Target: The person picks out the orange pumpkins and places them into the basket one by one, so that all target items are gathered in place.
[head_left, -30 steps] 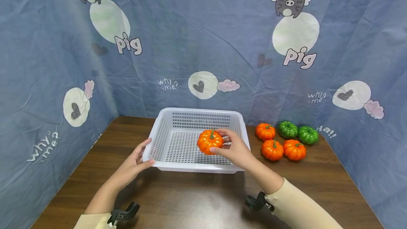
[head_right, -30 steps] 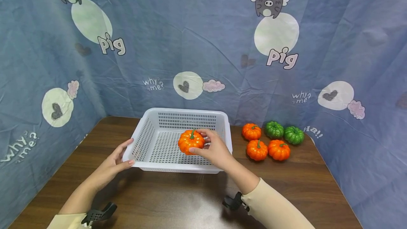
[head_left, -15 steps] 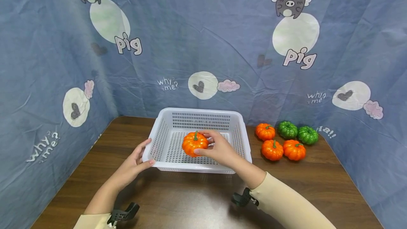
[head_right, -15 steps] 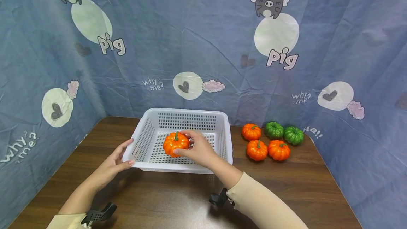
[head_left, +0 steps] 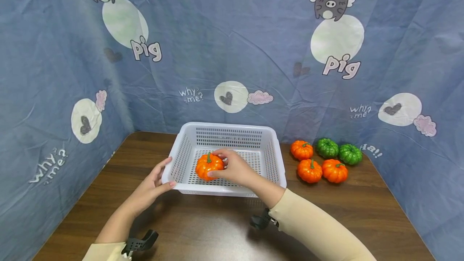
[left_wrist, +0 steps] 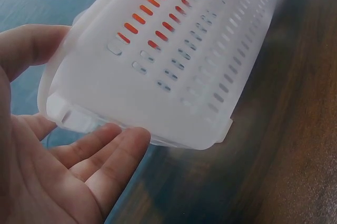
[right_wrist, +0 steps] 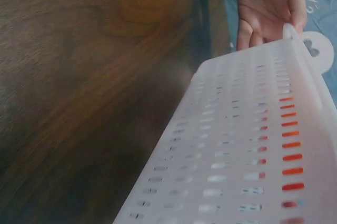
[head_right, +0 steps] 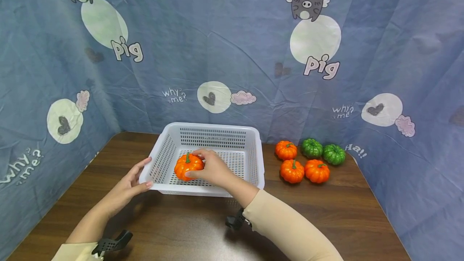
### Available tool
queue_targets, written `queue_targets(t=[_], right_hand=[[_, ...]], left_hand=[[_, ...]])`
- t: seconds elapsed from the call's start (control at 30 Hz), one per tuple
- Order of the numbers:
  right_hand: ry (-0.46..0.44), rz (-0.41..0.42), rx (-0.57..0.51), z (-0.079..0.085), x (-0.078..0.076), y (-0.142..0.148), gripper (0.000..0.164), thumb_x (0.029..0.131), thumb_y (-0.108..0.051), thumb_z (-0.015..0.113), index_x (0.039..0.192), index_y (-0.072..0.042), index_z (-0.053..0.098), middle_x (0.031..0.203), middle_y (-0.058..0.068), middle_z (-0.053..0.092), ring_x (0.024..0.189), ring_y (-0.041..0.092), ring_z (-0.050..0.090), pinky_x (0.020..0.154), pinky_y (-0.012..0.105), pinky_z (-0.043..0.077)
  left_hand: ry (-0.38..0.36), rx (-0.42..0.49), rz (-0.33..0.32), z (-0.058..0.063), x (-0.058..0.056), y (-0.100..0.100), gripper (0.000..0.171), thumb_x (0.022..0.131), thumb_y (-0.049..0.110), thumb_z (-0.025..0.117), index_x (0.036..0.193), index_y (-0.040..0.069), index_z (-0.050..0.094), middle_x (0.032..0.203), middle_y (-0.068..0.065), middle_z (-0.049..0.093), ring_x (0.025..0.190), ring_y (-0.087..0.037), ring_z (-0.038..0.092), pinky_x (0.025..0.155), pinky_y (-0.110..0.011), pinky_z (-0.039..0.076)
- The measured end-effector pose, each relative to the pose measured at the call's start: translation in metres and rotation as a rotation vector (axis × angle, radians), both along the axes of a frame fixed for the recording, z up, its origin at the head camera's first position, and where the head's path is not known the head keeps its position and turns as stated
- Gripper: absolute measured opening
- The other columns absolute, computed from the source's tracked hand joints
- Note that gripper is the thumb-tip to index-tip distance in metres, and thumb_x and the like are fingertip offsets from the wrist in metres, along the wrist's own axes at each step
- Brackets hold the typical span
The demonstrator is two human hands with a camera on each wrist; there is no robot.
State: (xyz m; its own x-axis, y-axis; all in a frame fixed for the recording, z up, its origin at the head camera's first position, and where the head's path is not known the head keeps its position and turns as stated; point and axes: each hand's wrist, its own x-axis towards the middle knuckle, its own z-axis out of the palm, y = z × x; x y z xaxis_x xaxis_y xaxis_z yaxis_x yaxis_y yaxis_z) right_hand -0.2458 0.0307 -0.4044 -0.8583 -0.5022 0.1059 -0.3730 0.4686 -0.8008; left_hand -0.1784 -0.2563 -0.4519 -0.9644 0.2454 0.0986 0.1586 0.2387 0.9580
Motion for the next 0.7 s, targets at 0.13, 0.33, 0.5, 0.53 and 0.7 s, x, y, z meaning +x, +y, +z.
queue_targets(t=[0.13, 0.33, 0.5, 0.53, 0.7], right_hand=[[0.013, 0.004, 0.08, 0.0, -0.003, -0.009, 0.06, 0.079, -0.027, 0.086, 0.131, -0.009, 0.062, 0.118, 0.008, 0.065, 0.104, 0.023, 0.062, 0.084, 0.031, 0.053], [0.042, -0.028, 0.188, -0.004, -0.007, -0.021, 0.062, 0.079, -0.033, 0.086, 0.132, -0.014, 0.062, 0.121, 0.008, 0.066, 0.108, 0.02, 0.06, 0.092, 0.033, 0.05], [0.02, -0.053, 0.209, -0.005, -0.01, -0.029, 0.062, 0.078, -0.031, 0.086, 0.132, -0.012, 0.061, 0.121, 0.009, 0.067, 0.108, 0.02, 0.062, 0.093, 0.034, 0.05], [0.017, -0.056, 0.213, -0.006, -0.011, -0.031, 0.062, 0.078, -0.03, 0.087, 0.132, -0.012, 0.061, 0.12, 0.01, 0.067, 0.108, 0.02, 0.062, 0.093, 0.034, 0.05], [0.017, -0.055, 0.253, -0.007, -0.013, -0.037, 0.062, 0.078, -0.029, 0.087, 0.132, -0.01, 0.061, 0.119, 0.008, 0.067, 0.108, 0.021, 0.061, 0.095, 0.033, 0.049]], left_hand=[[0.003, -0.007, 0.011, -0.001, 0.0, 0.0, 0.082, 0.095, 0.01, 0.066, 0.159, 0.007, 0.015, 0.15, -0.032, 0.035, 0.126, -0.041, 0.047, 0.088, -0.019, 0.049], [0.01, -0.022, 0.017, -0.001, 0.0, 0.0, 0.081, 0.095, 0.01, 0.066, 0.159, 0.007, 0.015, 0.15, -0.031, 0.034, 0.126, -0.043, 0.046, 0.087, -0.019, 0.048], [0.009, -0.024, 0.015, 0.0, 0.0, 0.0, 0.08, 0.096, 0.01, 0.065, 0.159, 0.008, 0.016, 0.151, -0.031, 0.034, 0.127, -0.044, 0.046, 0.087, -0.019, 0.048], [0.007, -0.026, 0.014, 0.0, 0.001, 0.0, 0.08, 0.096, 0.01, 0.065, 0.159, 0.008, 0.015, 0.151, -0.031, 0.034, 0.127, -0.044, 0.045, 0.087, -0.019, 0.048], [-0.001, -0.025, 0.005, 0.0, 0.0, -0.001, 0.08, 0.096, 0.011, 0.064, 0.159, 0.01, 0.015, 0.151, -0.031, 0.034, 0.127, -0.044, 0.046, 0.088, -0.019, 0.047]])
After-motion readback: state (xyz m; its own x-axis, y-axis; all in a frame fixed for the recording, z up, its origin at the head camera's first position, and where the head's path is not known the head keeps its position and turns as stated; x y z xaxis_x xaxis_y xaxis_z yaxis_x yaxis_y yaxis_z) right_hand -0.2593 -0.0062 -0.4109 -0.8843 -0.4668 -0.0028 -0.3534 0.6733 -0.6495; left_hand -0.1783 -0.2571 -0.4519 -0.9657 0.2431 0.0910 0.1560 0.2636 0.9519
